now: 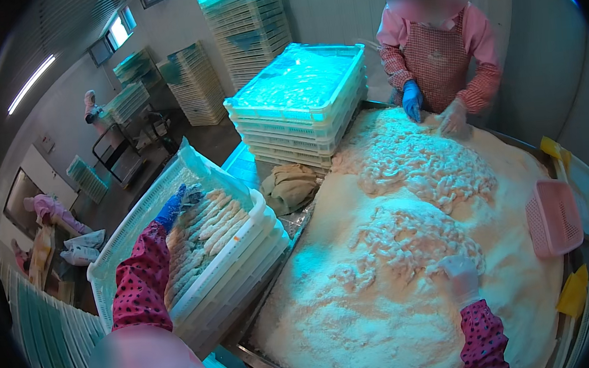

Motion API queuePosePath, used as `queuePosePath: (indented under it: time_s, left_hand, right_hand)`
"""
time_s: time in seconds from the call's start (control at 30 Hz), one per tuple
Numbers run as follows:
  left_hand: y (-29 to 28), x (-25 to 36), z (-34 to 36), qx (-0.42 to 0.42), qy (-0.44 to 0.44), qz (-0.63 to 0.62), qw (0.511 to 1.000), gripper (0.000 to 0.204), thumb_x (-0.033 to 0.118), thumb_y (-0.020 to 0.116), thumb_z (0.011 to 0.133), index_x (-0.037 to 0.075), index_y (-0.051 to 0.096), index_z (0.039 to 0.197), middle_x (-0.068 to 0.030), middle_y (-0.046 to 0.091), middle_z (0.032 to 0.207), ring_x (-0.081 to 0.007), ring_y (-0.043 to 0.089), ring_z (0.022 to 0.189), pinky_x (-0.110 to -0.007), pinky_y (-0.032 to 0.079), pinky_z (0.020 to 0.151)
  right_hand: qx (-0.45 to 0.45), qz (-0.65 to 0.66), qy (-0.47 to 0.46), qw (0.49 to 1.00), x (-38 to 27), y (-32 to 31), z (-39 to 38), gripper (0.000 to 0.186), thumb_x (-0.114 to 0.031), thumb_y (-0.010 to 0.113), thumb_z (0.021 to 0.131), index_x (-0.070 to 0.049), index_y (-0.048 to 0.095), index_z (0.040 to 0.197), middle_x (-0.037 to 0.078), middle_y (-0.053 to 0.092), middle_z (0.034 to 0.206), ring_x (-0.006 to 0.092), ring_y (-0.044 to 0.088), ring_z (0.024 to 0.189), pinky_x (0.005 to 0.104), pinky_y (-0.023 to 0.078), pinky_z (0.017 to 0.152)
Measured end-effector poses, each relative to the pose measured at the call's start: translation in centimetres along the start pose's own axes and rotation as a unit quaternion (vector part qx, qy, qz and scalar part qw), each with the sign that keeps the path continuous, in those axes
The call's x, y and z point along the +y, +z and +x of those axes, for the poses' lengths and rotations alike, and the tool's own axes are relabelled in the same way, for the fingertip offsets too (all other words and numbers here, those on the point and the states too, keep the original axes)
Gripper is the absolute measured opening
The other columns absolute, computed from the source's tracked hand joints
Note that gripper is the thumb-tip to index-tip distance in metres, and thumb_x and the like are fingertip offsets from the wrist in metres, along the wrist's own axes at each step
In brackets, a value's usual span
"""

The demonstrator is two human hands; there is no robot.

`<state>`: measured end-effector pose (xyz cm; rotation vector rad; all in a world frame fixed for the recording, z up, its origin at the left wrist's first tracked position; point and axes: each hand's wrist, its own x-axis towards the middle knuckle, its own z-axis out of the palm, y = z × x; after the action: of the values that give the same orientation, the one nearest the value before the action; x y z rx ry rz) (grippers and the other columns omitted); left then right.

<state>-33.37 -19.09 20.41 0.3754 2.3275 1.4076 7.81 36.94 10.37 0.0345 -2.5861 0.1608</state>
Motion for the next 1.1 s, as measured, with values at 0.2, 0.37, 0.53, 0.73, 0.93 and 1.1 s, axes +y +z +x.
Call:
queuePosePath:
  time_s: [0.2,0.37,0.53,0.73,0.93,1.1]
  left_hand:
    - [-2.9,1.6,-4.7,-0.047,-0.044,0.037,0.997,0.057,0.049,0.031,0.096,0.008,0.044,0.134,-0.0104,0.050,0.131,-0.0235,0.049,0.115,-0.037,0.034,0.100]
    - [0.8,-0.2,-8.5,0.011,0.076,0.003,0.997,0.043,0.026,0.044,0.095,0.003,0.045,0.132,-0.0097,0.053,0.125,-0.0196,0.050,0.112,-0.033,0.037,0.097]
    - [19.2,6.1,-16.9,-0.147,0.127,-0.073,0.978,0.040,0.019,0.046,0.095,0.003,0.044,0.132,-0.0098,0.050,0.129,-0.0179,0.048,0.115,-0.034,0.036,0.099]
    - [41.8,-1.6,-18.5,-0.199,0.309,0.148,0.918,0.063,0.038,0.069,0.076,0.004,0.049,0.125,-0.0201,0.057,0.110,-0.0377,0.054,0.099,-0.044,0.044,0.086]
    - [46.9,-1.6,-16.2,-0.214,0.326,0.061,0.919,0.036,0.005,0.065,0.074,0.012,0.063,0.108,-0.0099,0.064,0.105,-0.0293,0.060,0.092,-0.038,0.048,0.077]
    - [40.3,-0.9,-14.5,-0.286,0.404,0.089,0.864,0.040,0.008,0.060,0.078,0.013,0.058,0.118,-0.0118,0.062,0.108,-0.0305,0.060,0.090,-0.038,0.049,0.075]
  right_hand:
    - [0.137,0.195,0.246,0.940,-0.6,-2.4,-1.2,0.016,-0.010,0.068,0.069,-0.011,0.062,0.084,0.008,0.062,0.081,0.0285,0.060,0.079,0.0412,0.047,0.079]
    - [-0.148,0.217,0.031,0.964,-10.6,-1.8,-5.7,0.017,-0.013,0.067,0.072,-0.007,0.064,0.087,0.012,0.062,0.090,0.0296,0.059,0.084,0.0404,0.047,0.075]
    - [-0.020,0.102,0.334,0.937,-7.9,-5.2,-10.6,0.027,-0.019,0.068,0.072,-0.009,0.064,0.096,0.013,0.058,0.103,0.0298,0.054,0.100,0.0420,0.043,0.086]
    - [-0.086,0.007,0.155,0.984,-13.2,-2.5,-12.3,0.033,-0.018,0.065,0.071,-0.013,0.061,0.103,0.011,0.053,0.111,0.0304,0.049,0.104,0.0456,0.040,0.090]
    - [0.162,0.408,0.537,0.720,-9.4,-1.1,-13.9,0.031,-0.010,0.063,0.079,-0.012,0.060,0.110,0.012,0.055,0.116,0.0288,0.056,0.103,0.0360,0.046,0.087]
    - [-0.009,0.234,0.315,0.920,-10.3,-3.2,-11.4,0.028,-0.003,0.059,0.081,-0.006,0.060,0.108,0.012,0.059,0.112,0.0271,0.059,0.100,0.0348,0.048,0.084]
